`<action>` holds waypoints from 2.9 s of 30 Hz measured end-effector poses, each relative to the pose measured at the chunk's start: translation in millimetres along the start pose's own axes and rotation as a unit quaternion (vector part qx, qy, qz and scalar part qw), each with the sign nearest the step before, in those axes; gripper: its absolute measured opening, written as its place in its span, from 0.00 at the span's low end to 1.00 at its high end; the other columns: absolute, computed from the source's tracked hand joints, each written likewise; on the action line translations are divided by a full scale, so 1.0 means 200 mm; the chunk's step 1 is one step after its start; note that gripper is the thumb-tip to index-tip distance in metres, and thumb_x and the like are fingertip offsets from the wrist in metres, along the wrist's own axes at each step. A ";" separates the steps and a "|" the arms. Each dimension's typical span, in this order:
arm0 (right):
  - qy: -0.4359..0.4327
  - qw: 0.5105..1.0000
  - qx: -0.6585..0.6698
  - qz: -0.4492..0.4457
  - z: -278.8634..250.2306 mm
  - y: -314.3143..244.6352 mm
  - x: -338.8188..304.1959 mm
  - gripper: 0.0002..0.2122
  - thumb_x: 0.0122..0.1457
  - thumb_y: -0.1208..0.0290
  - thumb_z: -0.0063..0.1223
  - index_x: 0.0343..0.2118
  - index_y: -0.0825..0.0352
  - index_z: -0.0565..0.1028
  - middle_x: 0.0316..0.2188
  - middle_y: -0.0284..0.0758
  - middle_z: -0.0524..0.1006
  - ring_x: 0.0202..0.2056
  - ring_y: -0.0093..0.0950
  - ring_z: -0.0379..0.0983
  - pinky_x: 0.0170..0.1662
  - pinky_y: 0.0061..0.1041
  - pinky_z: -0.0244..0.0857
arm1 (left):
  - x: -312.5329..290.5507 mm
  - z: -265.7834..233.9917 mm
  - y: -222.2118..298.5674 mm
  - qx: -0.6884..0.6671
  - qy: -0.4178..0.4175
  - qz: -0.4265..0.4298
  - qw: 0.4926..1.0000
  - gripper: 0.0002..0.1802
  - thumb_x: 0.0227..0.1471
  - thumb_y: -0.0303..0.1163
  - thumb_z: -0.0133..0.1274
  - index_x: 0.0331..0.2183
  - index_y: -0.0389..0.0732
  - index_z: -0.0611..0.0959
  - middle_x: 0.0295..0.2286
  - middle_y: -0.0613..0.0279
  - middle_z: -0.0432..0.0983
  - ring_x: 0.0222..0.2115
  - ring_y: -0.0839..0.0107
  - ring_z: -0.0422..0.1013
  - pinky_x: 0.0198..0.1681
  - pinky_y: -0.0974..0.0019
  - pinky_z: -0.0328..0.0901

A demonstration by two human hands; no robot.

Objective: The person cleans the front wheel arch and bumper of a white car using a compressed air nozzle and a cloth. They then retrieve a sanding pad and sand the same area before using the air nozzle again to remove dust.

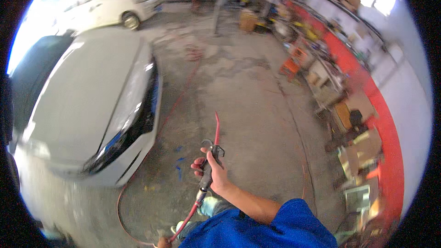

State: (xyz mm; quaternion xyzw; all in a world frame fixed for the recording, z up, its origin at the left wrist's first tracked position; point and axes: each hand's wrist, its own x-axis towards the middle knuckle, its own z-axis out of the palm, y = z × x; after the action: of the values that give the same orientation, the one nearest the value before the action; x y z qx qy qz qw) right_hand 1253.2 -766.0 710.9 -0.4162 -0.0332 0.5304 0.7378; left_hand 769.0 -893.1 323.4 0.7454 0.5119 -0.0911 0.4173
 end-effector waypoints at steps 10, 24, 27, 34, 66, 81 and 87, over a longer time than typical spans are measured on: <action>-0.035 0.982 0.145 -0.119 -0.64 -0.84 0.14 0.27 0.70 0.50 0.41 0.65 0.60 0.60 0.41 0.41 0.78 0.47 0.42 0.78 0.41 0.34 0.74 | 1.38 -0.22 1.68 0.043 -0.202 0.064 0.976 0.13 0.53 0.39 0.61 0.40 0.45 0.86 0.38 0.49 0.80 0.37 0.51 0.76 0.39 0.44 0.67; -0.020 0.937 0.137 -0.320 -1.69 -2.01 1.19 0.33 0.63 0.34 0.42 0.52 0.65 0.74 0.45 0.44 0.78 0.45 0.41 0.75 0.47 0.40 0.69 | 2.93 -0.25 3.27 0.129 -0.244 0.092 0.957 0.17 0.49 0.32 0.62 0.44 0.48 0.85 0.46 0.49 0.77 0.44 0.49 0.74 0.47 0.48 0.66; 0.124 0.901 0.216 -0.355 -1.88 -2.34 1.24 0.33 0.58 0.30 0.46 0.42 0.61 0.77 0.36 0.40 0.79 0.36 0.38 0.76 0.39 0.39 0.71 | 3.16 -0.25 3.64 0.124 -0.246 0.096 0.956 0.18 0.48 0.30 0.62 0.45 0.49 0.85 0.48 0.49 0.76 0.46 0.49 0.73 0.49 0.49 0.66; 0.076 0.887 0.294 -0.347 -2.49 -2.94 1.84 0.34 0.55 0.30 0.50 0.39 0.64 0.77 0.37 0.42 0.80 0.40 0.43 0.76 0.45 0.43 0.71 | 3.66 -0.16 4.19 0.148 -0.247 0.036 0.957 0.22 0.46 0.27 0.62 0.46 0.50 0.85 0.52 0.49 0.74 0.49 0.48 0.72 0.53 0.51 0.65; 0.438 0.875 -0.187 -0.083 -4.38 -5.32 5.11 0.10 0.62 0.63 0.59 0.39 0.65 0.80 0.28 0.31 0.81 0.28 0.20 0.76 0.31 0.23 0.70 | 6.74 -0.66 8.08 -0.428 0.103 0.070 0.895 0.15 0.55 0.34 0.63 0.23 0.37 0.78 0.18 0.61 0.71 0.18 0.71 0.66 0.22 0.67 0.61; 0.269 0.910 -0.292 -0.119 -4.90 -7.32 6.99 0.11 0.66 0.70 0.55 0.47 0.70 0.76 0.36 0.33 0.80 0.35 0.23 0.77 0.39 0.24 0.73 | 8.07 -0.59 9.67 -0.499 0.206 0.014 0.842 0.24 0.56 0.35 0.63 0.15 0.42 0.71 0.13 0.63 0.67 0.13 0.72 0.62 0.18 0.65 0.58; 0.394 0.830 -0.390 -0.065 -5.25 -7.61 7.55 0.13 0.64 0.63 0.56 0.42 0.68 0.80 0.34 0.32 0.82 0.34 0.23 0.78 0.37 0.26 0.72 | 9.05 -0.59 10.23 -0.520 0.163 -0.033 0.838 0.20 0.56 0.36 0.62 0.19 0.44 0.70 0.12 0.67 0.62 0.11 0.75 0.57 0.14 0.66 0.53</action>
State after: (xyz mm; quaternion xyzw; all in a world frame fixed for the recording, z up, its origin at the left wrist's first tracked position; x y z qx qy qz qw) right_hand 3574.3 -287.8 421.8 -0.8400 0.0293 0.2153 0.4972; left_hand 3283.0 173.7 462.1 0.4055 0.5693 0.2975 0.6504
